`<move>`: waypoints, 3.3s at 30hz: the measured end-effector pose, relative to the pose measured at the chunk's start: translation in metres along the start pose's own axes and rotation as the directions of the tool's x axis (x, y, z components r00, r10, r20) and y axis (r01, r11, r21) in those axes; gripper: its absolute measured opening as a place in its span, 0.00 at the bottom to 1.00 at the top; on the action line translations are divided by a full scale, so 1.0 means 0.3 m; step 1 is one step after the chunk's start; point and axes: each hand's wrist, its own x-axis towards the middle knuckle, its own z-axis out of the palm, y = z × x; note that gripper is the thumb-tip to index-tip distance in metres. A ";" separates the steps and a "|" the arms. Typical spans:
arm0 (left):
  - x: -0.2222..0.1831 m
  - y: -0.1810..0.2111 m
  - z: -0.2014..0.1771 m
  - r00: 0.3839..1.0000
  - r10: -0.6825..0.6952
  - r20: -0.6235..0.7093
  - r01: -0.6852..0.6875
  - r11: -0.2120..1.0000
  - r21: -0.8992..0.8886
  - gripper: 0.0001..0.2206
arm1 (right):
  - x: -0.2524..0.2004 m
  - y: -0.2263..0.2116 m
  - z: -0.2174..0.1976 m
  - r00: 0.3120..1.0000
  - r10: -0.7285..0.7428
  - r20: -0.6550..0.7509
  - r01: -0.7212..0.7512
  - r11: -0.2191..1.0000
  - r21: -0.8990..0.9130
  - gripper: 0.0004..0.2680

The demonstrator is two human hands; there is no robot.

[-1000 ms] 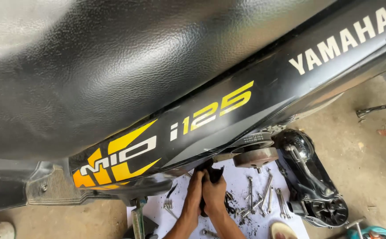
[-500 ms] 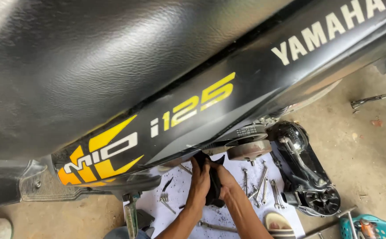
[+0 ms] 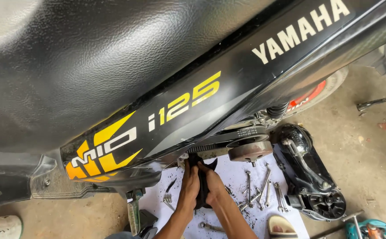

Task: Cleaning and inspecting the CVT transmission components of a scooter using a cloth

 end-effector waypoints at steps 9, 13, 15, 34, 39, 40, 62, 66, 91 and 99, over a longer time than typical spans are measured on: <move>0.095 -0.054 0.000 0.992 0.127 0.007 -0.127 0.992 -0.007 0.29 | 0.127 0.066 -0.085 0.916 -0.290 -0.275 0.298 0.954 -0.016 0.14; 0.043 -0.048 -0.043 0.991 0.133 0.009 -0.131 0.986 -0.102 0.28 | 0.106 0.094 -0.050 0.932 -0.276 -0.234 0.294 0.955 0.046 0.14; 0.029 -0.028 -0.028 0.996 0.086 -0.033 -0.087 0.995 -0.048 0.27 | 0.111 0.078 -0.060 0.940 -0.248 -0.234 0.256 0.967 0.002 0.15; 0.121 -0.127 0.019 0.982 0.183 -0.047 -0.188 0.972 -0.144 0.28 | 0.073 0.117 -0.089 0.893 -0.406 -0.195 0.379 0.911 -0.160 0.11; 0.150 -0.124 0.043 0.975 0.204 -0.085 -0.215 0.962 -0.167 0.29 | 0.090 0.094 -0.106 0.873 -0.453 -0.182 0.412 0.883 -0.223 0.10; 0.179 -0.171 0.044 0.977 0.198 -0.085 -0.210 0.963 -0.167 0.29 | 0.089 0.095 -0.109 0.874 -0.449 -0.186 0.407 0.886 -0.223 0.10; 0.136 -0.139 0.027 0.996 0.045 -0.074 -0.040 0.997 0.067 0.28 | 0.040 0.033 -0.060 0.946 -0.171 -0.275 0.184 0.983 0.019 0.13; 0.137 -0.173 0.014 0.997 0.032 -0.072 -0.030 0.999 0.034 0.28 | 0.100 0.048 -0.072 0.944 -0.224 -0.241 0.246 0.967 0.067 0.13; 0.085 -0.081 -0.022 0.998 0.056 -0.008 -0.056 0.996 -0.069 0.26 | 0.153 0.118 -0.094 0.865 -0.396 -0.308 0.344 0.915 -0.210 0.13; 0.287 -0.209 0.036 0.963 0.199 -0.181 -0.206 0.978 -0.023 0.27 | 0.083 0.073 -0.080 0.912 -0.295 -0.285 0.251 0.951 -0.181 0.14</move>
